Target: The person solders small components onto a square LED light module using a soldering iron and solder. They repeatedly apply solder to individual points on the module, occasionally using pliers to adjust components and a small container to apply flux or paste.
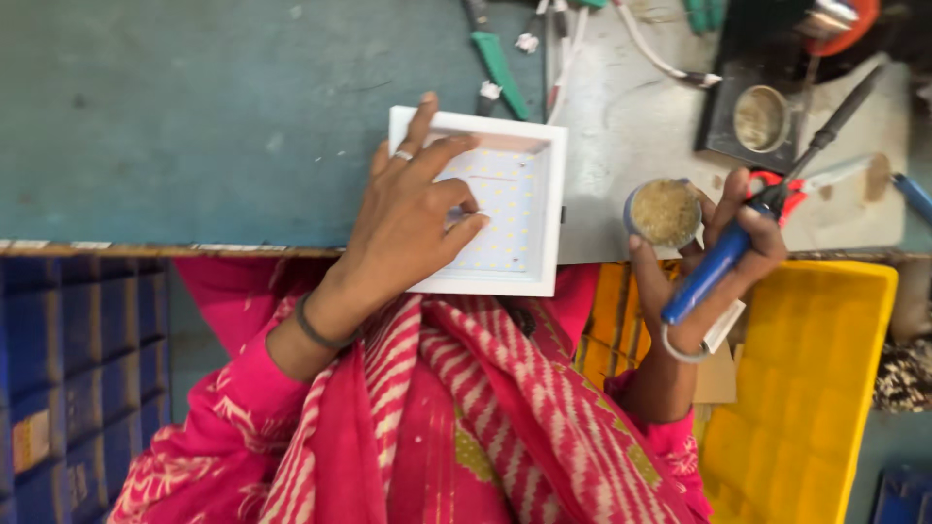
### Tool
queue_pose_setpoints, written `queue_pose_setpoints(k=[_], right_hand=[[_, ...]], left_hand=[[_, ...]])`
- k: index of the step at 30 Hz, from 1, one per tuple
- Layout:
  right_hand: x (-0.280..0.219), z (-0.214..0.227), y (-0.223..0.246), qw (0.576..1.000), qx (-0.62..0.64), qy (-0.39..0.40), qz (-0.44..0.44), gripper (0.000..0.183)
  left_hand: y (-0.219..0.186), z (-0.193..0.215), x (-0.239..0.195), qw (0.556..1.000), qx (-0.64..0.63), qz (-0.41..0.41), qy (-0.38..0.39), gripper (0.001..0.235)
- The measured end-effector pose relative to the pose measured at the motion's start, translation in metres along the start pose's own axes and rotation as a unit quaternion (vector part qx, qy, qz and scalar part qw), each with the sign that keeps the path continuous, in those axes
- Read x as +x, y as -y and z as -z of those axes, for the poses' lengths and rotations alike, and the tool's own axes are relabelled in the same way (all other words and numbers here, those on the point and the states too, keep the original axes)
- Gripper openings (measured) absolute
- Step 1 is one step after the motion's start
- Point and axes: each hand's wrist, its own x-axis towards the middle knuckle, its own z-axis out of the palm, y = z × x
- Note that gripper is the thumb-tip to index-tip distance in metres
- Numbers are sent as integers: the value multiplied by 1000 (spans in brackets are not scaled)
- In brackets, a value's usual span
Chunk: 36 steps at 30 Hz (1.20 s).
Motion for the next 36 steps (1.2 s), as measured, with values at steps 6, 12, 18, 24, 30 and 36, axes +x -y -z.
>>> queue_pose_setpoints(k=[6, 12, 18, 24, 30, 36], right_hand=[[-8, -41, 35, 992, 49, 114, 33, 85], [-2, -71, 38, 982, 40, 183, 37, 78], [-3, -79, 34, 982, 19, 187, 34, 79], [-3, -78, 35, 979, 35, 198, 34, 79], [-4, -78, 36, 980, 26, 195, 41, 79], [-6, -77, 36, 979, 37, 194, 40, 79]], left_hand=[[4, 10, -2, 998, -36, -7, 59, 9], [3, 5, -2, 999, -41, -11, 29, 8], [2, 2, -2, 999, -34, -6, 10, 6], [1, -1, -2, 999, -40, 7, 5, 7], [1, -3, -2, 999, -37, 8, -1, 7], [2, -4, -2, 999, -32, 10, 0, 8]])
